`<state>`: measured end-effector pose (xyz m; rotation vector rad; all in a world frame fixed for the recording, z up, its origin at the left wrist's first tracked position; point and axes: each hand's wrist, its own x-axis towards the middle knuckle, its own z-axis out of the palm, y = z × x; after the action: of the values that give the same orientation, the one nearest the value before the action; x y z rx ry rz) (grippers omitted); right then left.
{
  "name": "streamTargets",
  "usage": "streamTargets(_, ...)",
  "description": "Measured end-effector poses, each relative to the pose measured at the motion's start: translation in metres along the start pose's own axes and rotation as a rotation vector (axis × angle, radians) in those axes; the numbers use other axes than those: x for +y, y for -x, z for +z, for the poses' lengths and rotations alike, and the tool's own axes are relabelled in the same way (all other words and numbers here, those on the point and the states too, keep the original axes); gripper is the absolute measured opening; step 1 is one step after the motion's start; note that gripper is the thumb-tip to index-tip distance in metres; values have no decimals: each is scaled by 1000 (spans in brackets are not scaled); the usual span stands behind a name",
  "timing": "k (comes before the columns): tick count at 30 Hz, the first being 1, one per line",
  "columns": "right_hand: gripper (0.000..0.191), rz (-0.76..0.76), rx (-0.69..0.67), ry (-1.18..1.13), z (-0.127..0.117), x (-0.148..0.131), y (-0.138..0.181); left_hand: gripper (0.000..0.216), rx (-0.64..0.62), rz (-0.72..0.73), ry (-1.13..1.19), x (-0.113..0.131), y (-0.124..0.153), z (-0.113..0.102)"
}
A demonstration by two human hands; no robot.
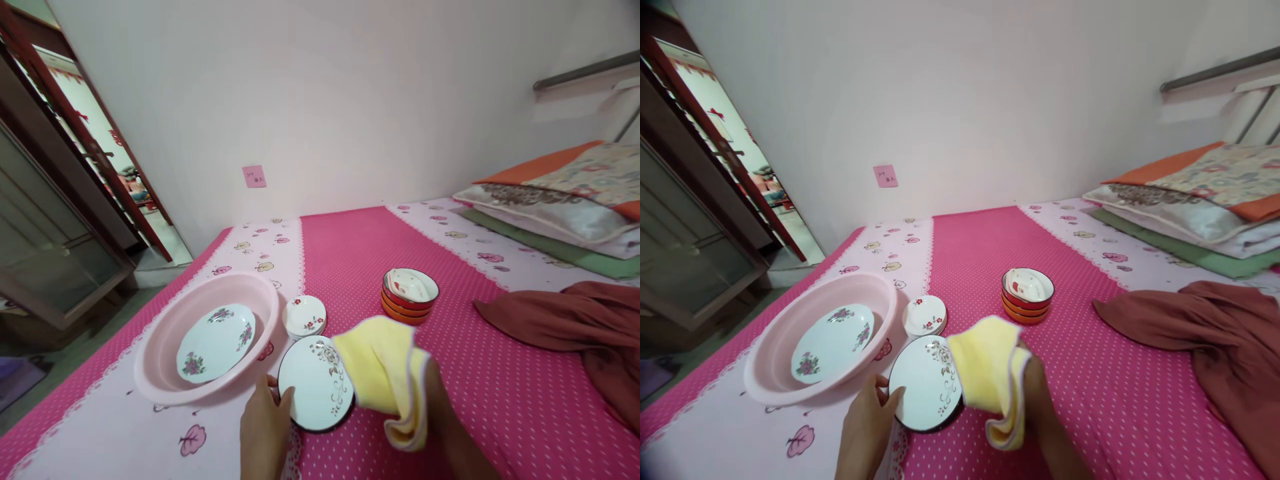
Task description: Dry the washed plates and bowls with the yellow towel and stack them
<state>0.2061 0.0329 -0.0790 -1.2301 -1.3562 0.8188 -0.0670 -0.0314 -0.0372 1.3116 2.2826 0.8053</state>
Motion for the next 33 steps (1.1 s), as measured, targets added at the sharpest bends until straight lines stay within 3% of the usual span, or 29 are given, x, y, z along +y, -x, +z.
streamTargets(5, 20, 38, -61, 135, 14, 8, -3, 19, 12, -19, 104, -5, -3, 4)
streamTargets(18, 22, 83, -126, 252, 16, 14, -11, 49, 13, -41, 506, -30, -15, 17)
streamTargets(25, 22, 96, -157, 301, 19, 16, -12, 42, 173, -38, 658, -8, 4, 14)
streamTargets(33, 22, 106, -191, 326, 18, 12, -12, 65, -16, -187, 890, 12, 10, 5)
